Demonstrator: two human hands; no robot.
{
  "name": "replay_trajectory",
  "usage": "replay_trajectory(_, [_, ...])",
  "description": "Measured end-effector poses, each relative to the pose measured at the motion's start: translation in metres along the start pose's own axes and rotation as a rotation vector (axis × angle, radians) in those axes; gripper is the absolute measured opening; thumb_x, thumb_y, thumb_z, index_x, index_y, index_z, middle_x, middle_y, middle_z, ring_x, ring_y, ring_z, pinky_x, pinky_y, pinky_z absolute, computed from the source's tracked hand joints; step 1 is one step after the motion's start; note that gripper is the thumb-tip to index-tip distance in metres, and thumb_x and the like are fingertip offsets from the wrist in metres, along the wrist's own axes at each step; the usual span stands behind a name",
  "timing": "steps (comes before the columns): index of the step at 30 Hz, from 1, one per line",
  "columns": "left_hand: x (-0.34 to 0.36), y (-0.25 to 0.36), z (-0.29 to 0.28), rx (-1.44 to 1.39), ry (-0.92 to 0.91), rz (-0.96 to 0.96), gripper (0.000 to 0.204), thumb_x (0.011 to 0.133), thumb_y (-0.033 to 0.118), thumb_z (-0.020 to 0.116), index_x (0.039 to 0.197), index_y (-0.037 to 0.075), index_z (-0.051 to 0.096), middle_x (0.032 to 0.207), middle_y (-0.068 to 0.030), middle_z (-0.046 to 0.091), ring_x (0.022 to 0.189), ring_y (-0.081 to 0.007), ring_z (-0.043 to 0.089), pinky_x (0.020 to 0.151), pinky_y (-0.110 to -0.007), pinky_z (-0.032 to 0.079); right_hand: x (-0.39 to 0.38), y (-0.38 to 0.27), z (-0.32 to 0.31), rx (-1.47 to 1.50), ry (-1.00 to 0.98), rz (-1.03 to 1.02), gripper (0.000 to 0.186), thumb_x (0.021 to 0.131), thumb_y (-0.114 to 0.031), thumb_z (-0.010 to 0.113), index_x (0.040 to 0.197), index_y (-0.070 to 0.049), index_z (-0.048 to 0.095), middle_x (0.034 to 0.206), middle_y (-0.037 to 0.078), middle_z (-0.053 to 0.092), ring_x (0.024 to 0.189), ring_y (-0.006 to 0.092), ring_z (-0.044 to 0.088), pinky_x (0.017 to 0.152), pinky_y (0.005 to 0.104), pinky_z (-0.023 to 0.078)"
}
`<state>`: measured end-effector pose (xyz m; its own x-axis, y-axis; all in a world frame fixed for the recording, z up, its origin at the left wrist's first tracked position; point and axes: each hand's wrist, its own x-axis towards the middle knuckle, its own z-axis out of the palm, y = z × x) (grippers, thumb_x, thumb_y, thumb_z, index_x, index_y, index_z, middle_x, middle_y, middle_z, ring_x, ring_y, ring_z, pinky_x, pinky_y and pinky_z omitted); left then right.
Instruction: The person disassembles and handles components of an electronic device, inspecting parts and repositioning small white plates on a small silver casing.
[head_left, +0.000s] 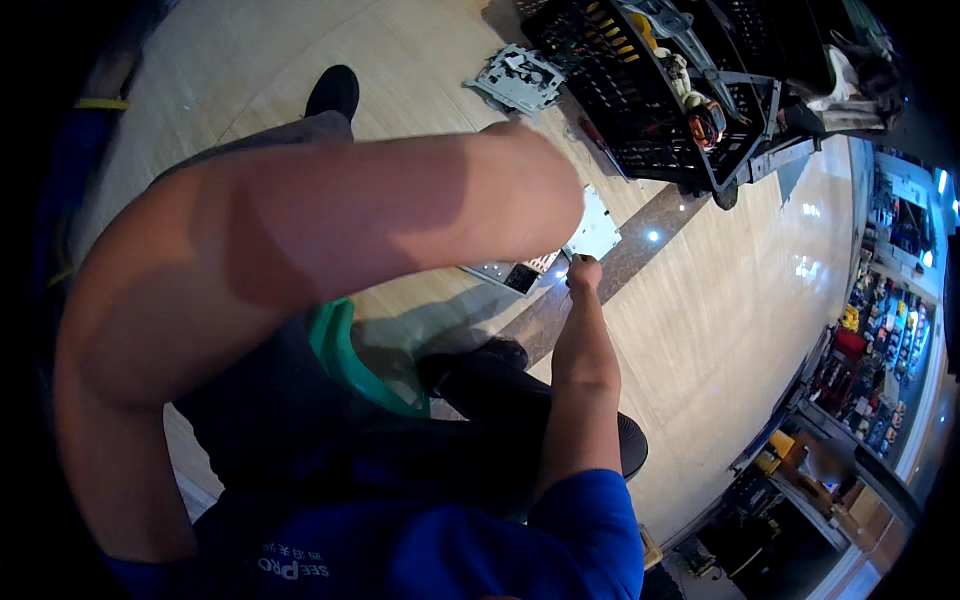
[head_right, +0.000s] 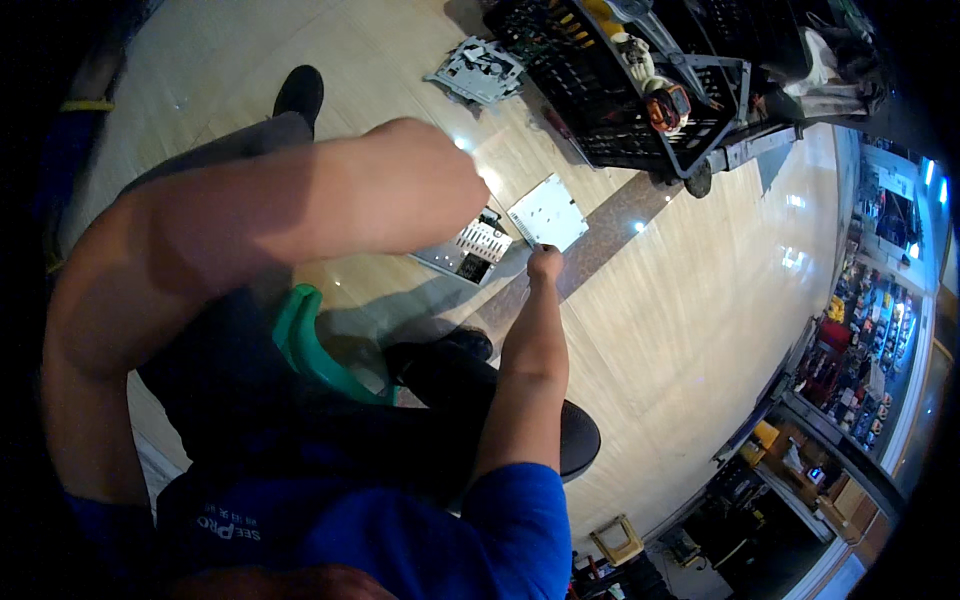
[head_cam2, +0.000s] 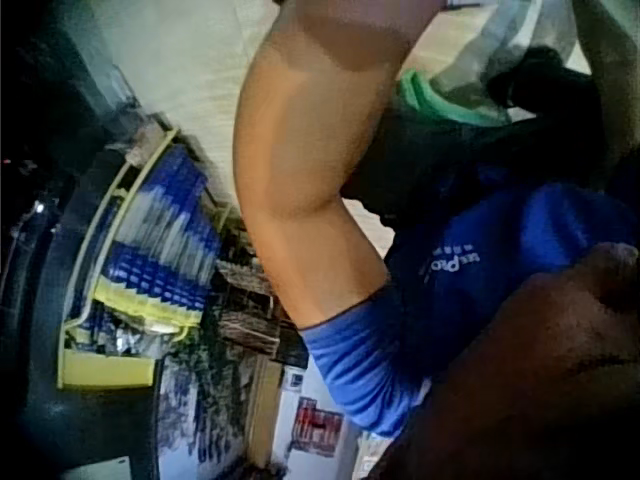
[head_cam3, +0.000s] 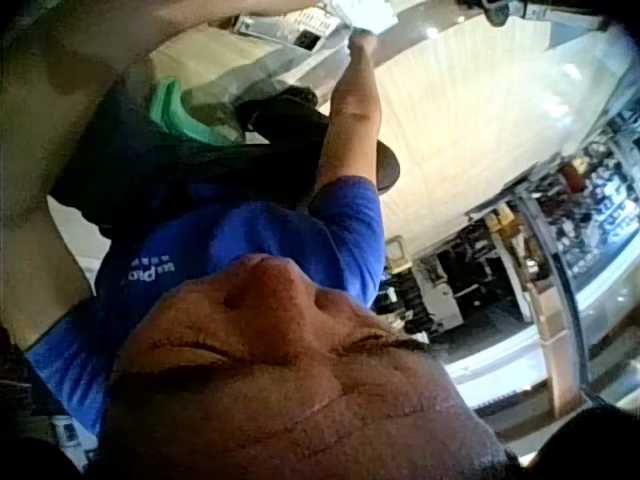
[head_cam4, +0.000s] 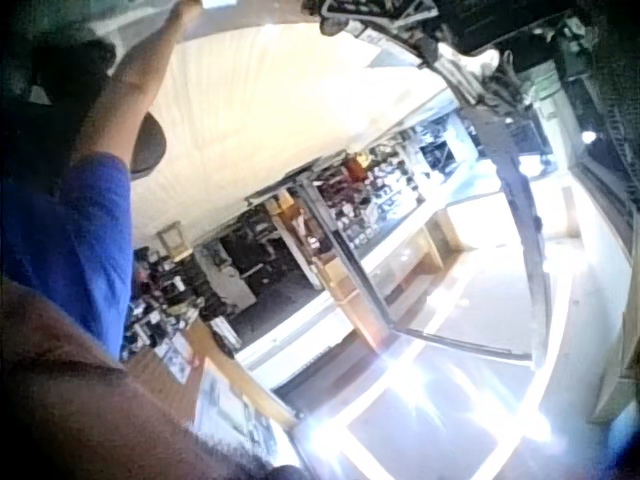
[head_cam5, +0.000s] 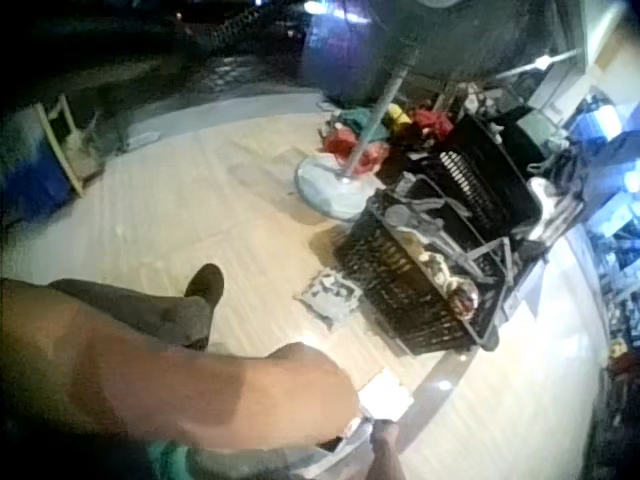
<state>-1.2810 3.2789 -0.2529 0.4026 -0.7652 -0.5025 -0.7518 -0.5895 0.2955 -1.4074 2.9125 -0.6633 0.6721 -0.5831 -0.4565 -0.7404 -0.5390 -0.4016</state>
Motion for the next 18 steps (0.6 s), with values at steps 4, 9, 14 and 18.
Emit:
replay_trajectory(4, [0.012, 0.005, 0.018, 0.010, -0.009, 0.053, 0.016, 0.080, 0.010, 0.059, 0.092, 0.003, 0.067, 0.084, -0.0152, 0.070, 0.079, -0.0298, 0.069, 0.070, -0.041, 0.055, 0.033, 0.024, 0.008, -0.085, 0.060, -0.073, 0.026, 0.086, -0.019, 0.060, 0.095, 0.002, 0.071, 0.075, 0.014, 0.068, 0.056, 0.0229, 0.063, 0.050, 0.0363, 0.049])
replay_trajectory(9, [0.014, -0.002, 0.033, -0.060, -0.003, 0.008, 0.019, 0.083, 0.014, 0.054, 0.092, 0.003, 0.067, 0.083, -0.0163, 0.069, 0.079, -0.0305, 0.069, 0.071, -0.041, 0.054, 0.016, -0.015, 0.017, -0.089, 0.043, -0.052, 0.027, 0.083, -0.020, 0.064, 0.097, 0.001, 0.071, 0.094, 0.020, 0.071, 0.087, 0.0304, 0.069, 0.077, 0.0383, 0.051])
replay_trajectory(14, [0.018, -0.002, 0.030, -0.028, 0.002, 0.038, 0.018, 0.082, 0.012, 0.055, 0.093, 0.003, 0.067, 0.084, -0.0167, 0.070, 0.081, -0.0307, 0.069, 0.071, -0.042, 0.055, 0.027, 0.008, 0.013, -0.060, 0.095, -0.081, 0.027, 0.083, -0.021, 0.064, 0.097, 0.001, 0.071, 0.090, 0.020, 0.071, 0.080, 0.0280, 0.069, 0.072, 0.0377, 0.052])
replay_trajectory(18, [0.018, 0.002, 0.021, 0.013, -0.048, 0.037, 0.017, 0.078, 0.008, 0.060, 0.091, 0.002, 0.068, 0.087, -0.0171, 0.070, 0.085, -0.0312, 0.069, 0.072, -0.042, 0.055, 0.019, 0.000, 0.003, 0.017, 0.130, -0.052, 0.027, 0.083, -0.019, 0.061, 0.098, 0.002, 0.070, 0.085, 0.019, 0.071, 0.076, 0.0267, 0.069, 0.070, 0.0370, 0.053])
